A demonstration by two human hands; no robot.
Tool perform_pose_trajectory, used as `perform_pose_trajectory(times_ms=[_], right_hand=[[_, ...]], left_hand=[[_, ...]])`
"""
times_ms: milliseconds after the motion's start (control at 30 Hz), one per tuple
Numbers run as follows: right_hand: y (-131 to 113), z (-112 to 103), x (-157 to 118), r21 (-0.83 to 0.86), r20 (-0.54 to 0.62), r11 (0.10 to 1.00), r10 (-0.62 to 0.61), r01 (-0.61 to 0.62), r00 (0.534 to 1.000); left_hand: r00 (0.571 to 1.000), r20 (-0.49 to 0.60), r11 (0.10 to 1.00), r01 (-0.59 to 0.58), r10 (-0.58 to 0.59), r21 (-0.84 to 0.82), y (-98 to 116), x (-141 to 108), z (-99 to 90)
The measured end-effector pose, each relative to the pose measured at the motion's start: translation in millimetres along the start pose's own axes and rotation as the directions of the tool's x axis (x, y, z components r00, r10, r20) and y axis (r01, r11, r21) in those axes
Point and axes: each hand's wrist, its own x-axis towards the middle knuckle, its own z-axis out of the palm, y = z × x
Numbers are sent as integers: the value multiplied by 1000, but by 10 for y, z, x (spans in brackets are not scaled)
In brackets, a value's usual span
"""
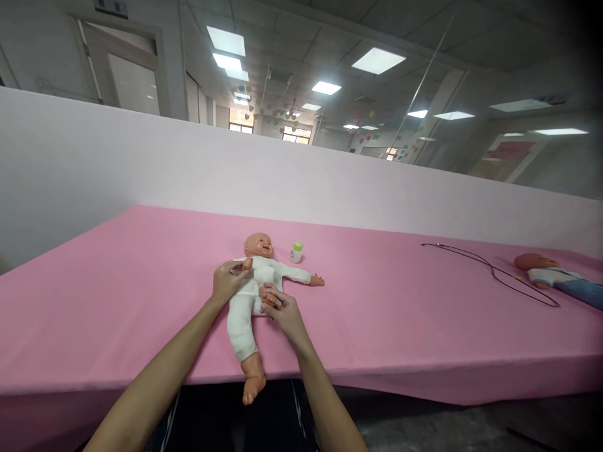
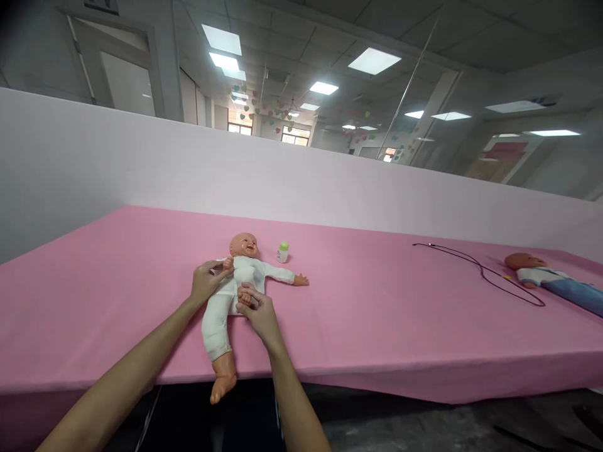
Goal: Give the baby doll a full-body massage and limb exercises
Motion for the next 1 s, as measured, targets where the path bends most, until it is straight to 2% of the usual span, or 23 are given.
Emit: perform_pose_trajectory(times_ms=[67, 133, 233, 333, 400, 433, 467, 500, 533, 600, 667, 700, 767, 833, 933, 1000], right_hand=[[15, 17, -17, 3, 14, 1000, -5, 5, 1000], [-14, -22, -210, -4, 49, 1000, 9, -8, 999], [-14, -180, -716, -10, 124, 996, 89, -88, 988], [188, -396, -1211, -10, 169, 988, 154, -155, 974], [380, -517, -1407, 17, 101, 984, 178, -180, 979], [456, -557, -1452, 31, 68, 981, 187, -190, 980], [503, -579, -1461, 42, 43, 980, 192, -194, 980], [514, -584, -1437, 49, 33, 980, 193, -194, 981], [486, -571, -1385, 50, 39, 980, 190, -192, 981], [343, -503, -1210, 44, 63, 983, 175, -178, 983], [162, -399, -964, 28, 82, 988, 150, -152, 985], [89, -341, -823, 20, 82, 991, 131, -133, 988], [14, -226, -523, 4, 49, 997, 72, -73, 996], [27, -119, -241, -4, -1, 1000, 14, -14, 1000], [72, -8, 23, 12, -43, 1000, -16, 17, 999], [50, 2, 21, 22, -40, 1000, -19, 20, 999]], left_hand=[[994, -79, 993, 72, -80, -97, -62, 54, -19], [958, -213, 968, 147, -190, -203, -140, 125, -51], [827, -393, 894, 260, -402, -366, -270, 226, -129], [685, -443, 788, 330, -578, -519, -375, 287, -221], [630, -449, 747, 348, -634, -567, -399, 299, -262], [625, -454, 747, 350, -635, -565, -391, 297, -269], [639, -460, 764, 346, -617, -544, -369, 290, -266], [672, -467, 797, 328, -575, -508, -334, 275, -252], [720, -470, 839, 297, -511, -457, -287, 254, -230], [842, -435, 933, 197, -319, -302, -176, 192, -166], [954, -287, 993, 61, -88, -101, -70, 114, -95], [985, -174, 1000, -14, 11, -11, -31, 75, -64], [992, 19, 986, -130, 129, 102, 12, 13, -18], [985, 89, 977, -161, 150, 137, 12, -18, 5], [994, 49, 989, -104, 100, 101, -30, -8, 5], [999, -16, 999, -41, 41, 22, -69, 29, -10]])
